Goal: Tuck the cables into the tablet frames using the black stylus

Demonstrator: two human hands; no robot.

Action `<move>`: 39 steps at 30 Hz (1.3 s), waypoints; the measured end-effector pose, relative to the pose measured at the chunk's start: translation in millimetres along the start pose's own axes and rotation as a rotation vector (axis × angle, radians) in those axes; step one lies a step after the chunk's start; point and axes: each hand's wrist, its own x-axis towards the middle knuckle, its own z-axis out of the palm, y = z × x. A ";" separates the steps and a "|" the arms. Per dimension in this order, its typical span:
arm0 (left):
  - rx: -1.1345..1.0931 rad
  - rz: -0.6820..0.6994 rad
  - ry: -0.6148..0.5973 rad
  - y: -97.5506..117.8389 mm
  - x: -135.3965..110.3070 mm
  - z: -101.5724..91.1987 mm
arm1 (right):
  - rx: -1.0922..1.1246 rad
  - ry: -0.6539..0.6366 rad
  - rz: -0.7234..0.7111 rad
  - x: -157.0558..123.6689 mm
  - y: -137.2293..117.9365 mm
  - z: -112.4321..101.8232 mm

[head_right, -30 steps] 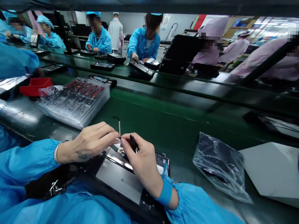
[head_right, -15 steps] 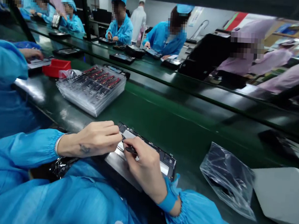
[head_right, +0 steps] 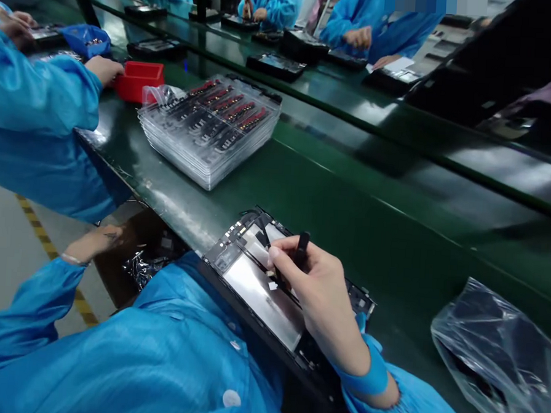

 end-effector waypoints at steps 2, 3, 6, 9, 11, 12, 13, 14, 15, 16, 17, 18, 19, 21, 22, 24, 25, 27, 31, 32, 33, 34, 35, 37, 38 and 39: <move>-0.010 -0.025 0.080 12.5 29.3 -15.1 | 0.035 0.022 0.015 0.3 -2.8 1.5; -0.032 -0.035 0.105 24.4 50.7 -24.9 | 0.055 0.044 0.016 -0.1 -4.5 2.5; -0.522 -0.155 0.081 78.3 124.1 -44.0 | 0.126 0.111 -0.003 -2.0 -7.1 6.6; -0.991 -0.087 -0.199 137.0 186.2 -34.8 | 0.165 0.163 -0.032 -3.5 -4.1 11.0; -1.419 -0.188 -0.440 163.9 214.5 -19.9 | 0.185 0.185 -0.056 -3.1 -1.0 13.2; -1.585 -0.251 -0.520 172.1 224.9 -13.1 | 0.198 0.186 -0.066 -2.2 0.2 13.8; -1.685 -0.298 -0.552 177.1 233.3 -7.7 | 0.206 0.184 -0.078 -0.9 0.9 13.8; -1.733 -0.326 -0.554 179.1 240.1 -4.2 | 0.207 0.189 -0.097 0.9 1.1 13.1; -1.740 -0.318 -0.544 178.9 245.8 -2.5 | 0.199 0.208 -0.126 3.2 0.7 11.4; -1.714 -0.285 -0.540 177.1 251.0 -2.6 | 0.182 0.236 -0.163 5.8 -0.2 8.8; -1.664 -0.231 -0.561 174.3 256.0 -3.9 | 0.159 0.270 -0.206 8.5 -1.6 5.4; -1.590 -0.157 -0.608 171.3 260.9 -6.0 | 0.133 0.300 -0.246 10.9 -3.3 1.4; -1.497 -0.069 -0.671 168.5 266.0 -8.6 | 0.110 0.316 -0.278 13.0 -5.2 -2.9; -1.297 0.071 -0.799 164.9 275.9 -13.6 | 0.074 0.289 -0.310 15.3 -8.7 -10.4; -1.216 0.115 -0.849 164.3 280.4 -15.6 | 0.063 0.265 -0.318 15.6 -10.0 -13.0; -1.110 0.175 -0.931 164.5 287.4 -18.5 | 0.048 0.238 -0.335 14.8 -11.8 -15.8; -1.073 0.196 -0.959 165.0 289.7 -19.7 | 0.045 0.239 -0.340 14.0 -12.3 -16.1; -0.996 0.249 -0.953 166.0 291.4 -22.3 | 0.055 0.256 -0.344 12.1 -13.3 -15.7; -0.784 0.401 -0.461 169.8 284.3 -28.0 | 0.121 0.310 -0.303 9.8 -16.8 -15.4; -0.679 0.469 -0.251 171.8 281.6 -29.2 | 0.136 0.319 -0.297 9.5 -17.9 -15.5; -0.560 0.545 -0.047 174.0 279.0 -30.3 | 0.145 0.325 -0.297 9.2 -19.1 -15.6; -0.437 0.617 0.119 176.6 277.0 -31.3 | 0.147 0.330 -0.306 8.9 -20.2 -15.6; -0.331 0.679 0.235 179.1 275.7 -32.3 | 0.142 0.336 -0.322 8.5 -21.3 -15.5; -0.202 0.744 0.337 183.7 274.9 -34.1 | 0.118 0.354 -0.358 7.7 -23.3 -14.9; -0.171 0.745 0.348 185.3 275.1 -34.9 | 0.104 0.366 -0.373 7.3 -24.3 -14.4; -0.147 0.741 0.351 186.5 275.5 -35.6 | 0.094 0.376 -0.382 6.8 -25.3 -13.9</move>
